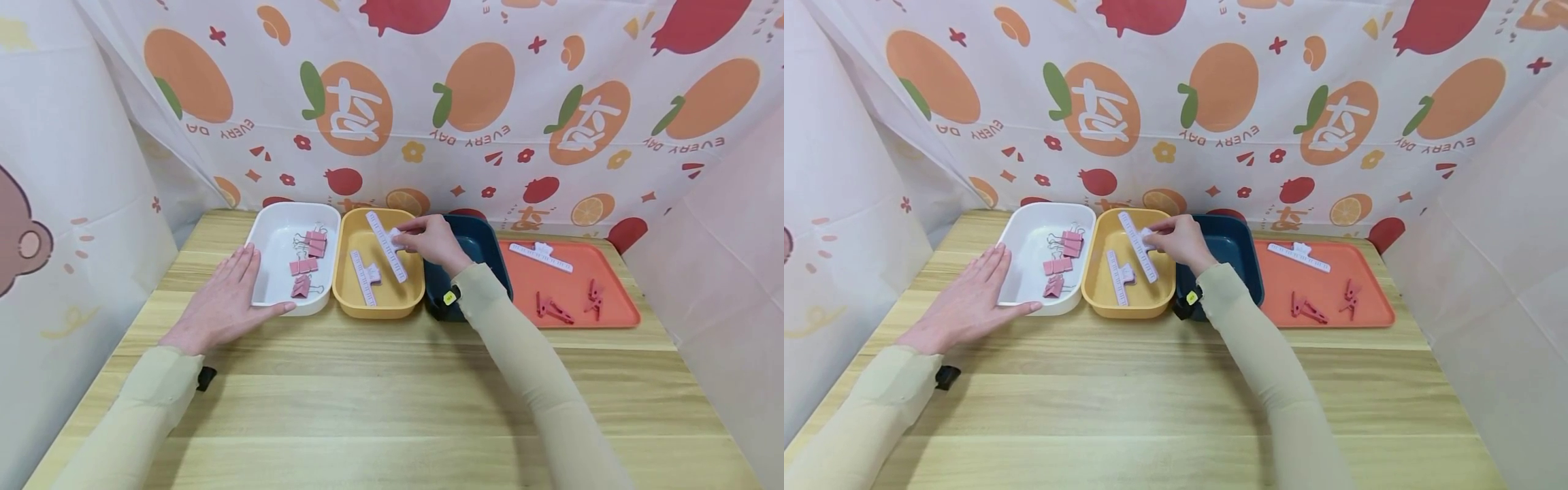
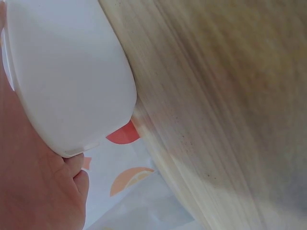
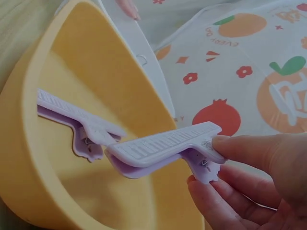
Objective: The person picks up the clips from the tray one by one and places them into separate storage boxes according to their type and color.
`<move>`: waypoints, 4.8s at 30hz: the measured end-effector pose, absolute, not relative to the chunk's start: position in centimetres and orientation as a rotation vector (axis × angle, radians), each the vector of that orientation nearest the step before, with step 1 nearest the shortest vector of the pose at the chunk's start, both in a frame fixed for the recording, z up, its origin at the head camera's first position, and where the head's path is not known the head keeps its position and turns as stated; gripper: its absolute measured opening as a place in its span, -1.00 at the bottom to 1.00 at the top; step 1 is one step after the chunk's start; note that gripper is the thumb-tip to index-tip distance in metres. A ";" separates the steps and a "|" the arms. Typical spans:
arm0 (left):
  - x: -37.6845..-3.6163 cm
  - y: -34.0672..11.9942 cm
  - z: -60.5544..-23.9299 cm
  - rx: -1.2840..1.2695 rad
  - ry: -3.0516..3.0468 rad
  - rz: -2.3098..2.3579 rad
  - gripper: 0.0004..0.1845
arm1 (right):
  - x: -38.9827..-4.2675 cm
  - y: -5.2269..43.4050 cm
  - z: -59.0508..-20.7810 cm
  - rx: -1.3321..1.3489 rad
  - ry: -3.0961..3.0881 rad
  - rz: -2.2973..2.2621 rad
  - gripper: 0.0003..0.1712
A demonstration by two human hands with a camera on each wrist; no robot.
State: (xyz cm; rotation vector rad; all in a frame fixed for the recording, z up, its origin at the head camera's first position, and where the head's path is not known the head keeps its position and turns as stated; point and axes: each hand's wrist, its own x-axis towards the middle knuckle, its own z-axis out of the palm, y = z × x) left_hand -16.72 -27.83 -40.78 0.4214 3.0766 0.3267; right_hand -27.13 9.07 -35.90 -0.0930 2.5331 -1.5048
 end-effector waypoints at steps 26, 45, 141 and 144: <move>-16.6 -28.0 -41.0 0.443 3.087 0.329 0.29 | -26.6 8.9 -35.0 -0.120 2.597 -1.322 -0.34; -16.7 -27.9 -40.6 0.445 3.080 0.325 0.30 | -25.9 10.5 -34.5 -0.195 2.609 -1.413 -0.40; -16.2 -27.7 -40.6 0.429 3.114 0.361 0.30 | -24.6 20.7 -34.1 -0.069 2.618 -1.653 -0.28; -16.2 -27.6 -40.6 0.425 3.114 0.366 0.30 | -24.6 21.1 -34.2 -0.045 2.632 -1.644 -0.28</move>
